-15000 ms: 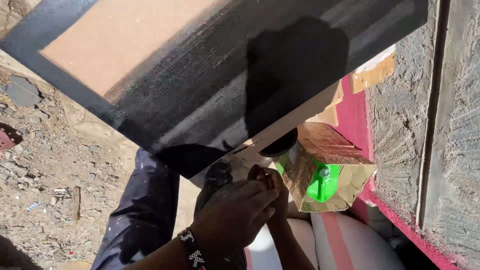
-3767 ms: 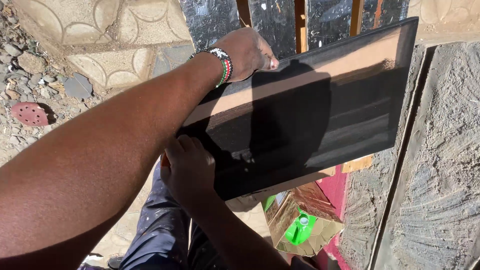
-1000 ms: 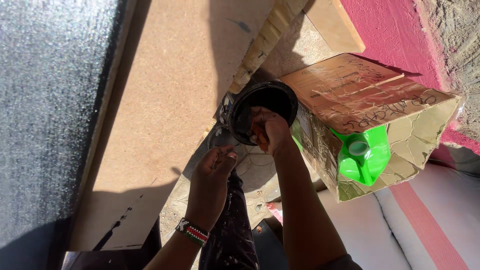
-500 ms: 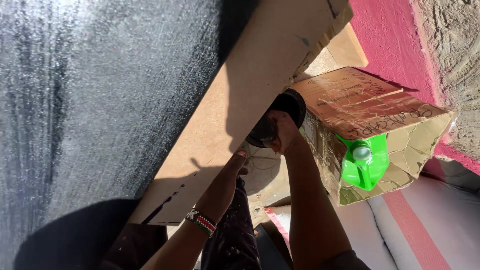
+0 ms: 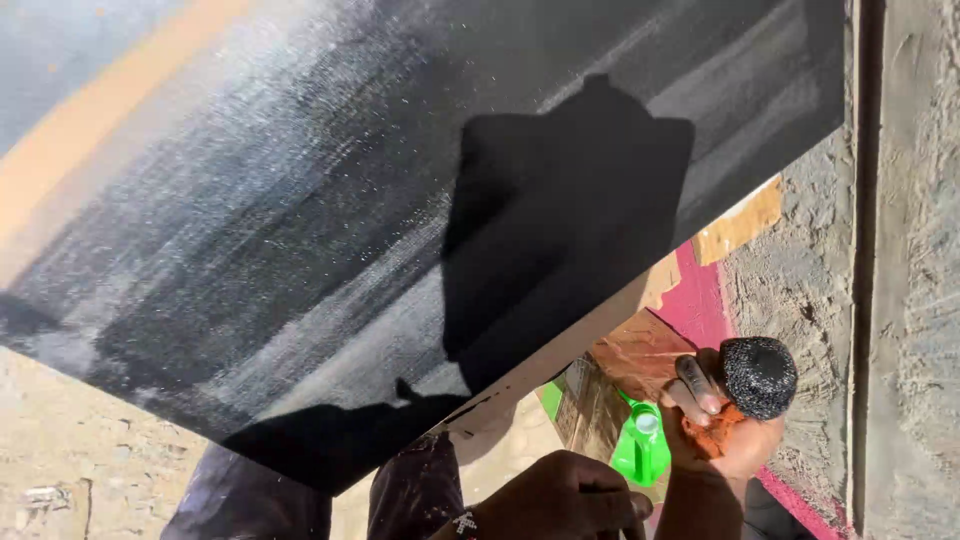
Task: The person paints a rectangular wooden board black using a sponge. They repeatedly dip the sponge into a paint container and apply the paint to the board's edges and surface, turning the board over to cover all sides.
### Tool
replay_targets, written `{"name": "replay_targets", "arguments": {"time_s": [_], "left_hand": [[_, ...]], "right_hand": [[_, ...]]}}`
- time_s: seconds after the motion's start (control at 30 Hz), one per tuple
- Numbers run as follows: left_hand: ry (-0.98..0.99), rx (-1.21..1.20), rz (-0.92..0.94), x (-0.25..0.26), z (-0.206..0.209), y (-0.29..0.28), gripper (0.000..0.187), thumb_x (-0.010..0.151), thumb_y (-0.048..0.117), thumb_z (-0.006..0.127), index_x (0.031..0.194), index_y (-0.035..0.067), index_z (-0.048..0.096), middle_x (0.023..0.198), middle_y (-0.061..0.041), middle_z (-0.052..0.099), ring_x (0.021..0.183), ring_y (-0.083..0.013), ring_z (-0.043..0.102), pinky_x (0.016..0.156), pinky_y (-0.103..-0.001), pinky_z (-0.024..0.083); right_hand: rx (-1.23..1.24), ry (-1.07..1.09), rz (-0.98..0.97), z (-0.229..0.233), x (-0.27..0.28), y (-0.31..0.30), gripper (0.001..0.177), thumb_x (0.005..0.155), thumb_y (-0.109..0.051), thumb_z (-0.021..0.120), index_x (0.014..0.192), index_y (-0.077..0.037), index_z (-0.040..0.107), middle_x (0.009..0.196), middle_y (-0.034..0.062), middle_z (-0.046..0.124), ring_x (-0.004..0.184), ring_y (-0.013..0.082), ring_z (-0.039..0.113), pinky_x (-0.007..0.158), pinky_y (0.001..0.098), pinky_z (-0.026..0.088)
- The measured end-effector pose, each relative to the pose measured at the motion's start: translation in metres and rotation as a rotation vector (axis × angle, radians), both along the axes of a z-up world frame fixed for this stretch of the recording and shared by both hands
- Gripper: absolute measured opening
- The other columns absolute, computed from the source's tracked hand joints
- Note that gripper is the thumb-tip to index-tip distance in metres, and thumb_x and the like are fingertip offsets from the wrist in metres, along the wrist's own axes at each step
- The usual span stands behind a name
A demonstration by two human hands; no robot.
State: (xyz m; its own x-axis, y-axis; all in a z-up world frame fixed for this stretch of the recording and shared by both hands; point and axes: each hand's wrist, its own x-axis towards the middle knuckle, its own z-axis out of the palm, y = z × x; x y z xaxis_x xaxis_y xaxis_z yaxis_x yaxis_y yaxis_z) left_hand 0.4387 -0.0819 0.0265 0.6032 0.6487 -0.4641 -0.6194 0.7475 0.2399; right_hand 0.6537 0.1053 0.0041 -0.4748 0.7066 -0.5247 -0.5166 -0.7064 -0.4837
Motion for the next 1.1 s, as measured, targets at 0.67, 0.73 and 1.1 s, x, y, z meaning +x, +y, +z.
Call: {"name": "replay_targets", "arguments": {"time_s": [0.67,0.73,1.1], "left_hand": [[1.209,0.406,0.269,-0.5,0.031,0.055,0.037,0.124,0.033,0.065,0.134,0.004,0.085,0.135,-0.026,0.085,0.136,-0.0544,0.078,0.129,-0.069,0.051],[1.138,0.391,0.178,-0.496,0.023,0.066,0.044,0.122,0.04,0.07,0.133,0.001,0.088,0.133,-0.026,0.086,0.136,-0.0564,0.078,0.13,-0.068,0.051],[1.034,0.049,0.143,-0.487,-0.011,0.091,0.02,0.098,0.041,0.093,0.103,0.022,0.094,0.083,-0.01,0.086,0.085,-0.0304,0.091,0.083,-0.043,0.076]], "right_hand": [[1.282,-1.18,0.571,0.109,-0.475,-0.013,0.011,0.111,-0.016,0.085,0.119,-0.008,0.085,0.083,0.0139,0.067,0.068,0.029,0.066,0.055,0.0331,0.049],[1.468,-1.309,0.647,0.098,-0.473,0.014,0.01,0.111,-0.016,0.084,0.116,-0.008,0.084,0.087,0.0172,0.06,0.075,0.0443,0.069,0.055,0.0405,0.047],[1.742,-1.215,0.837,0.09,-0.47,-0.07,0.01,0.115,-0.012,0.07,0.11,-0.013,0.078,0.086,0.0071,0.06,0.076,0.031,0.069,0.058,0.0415,0.061]]}}
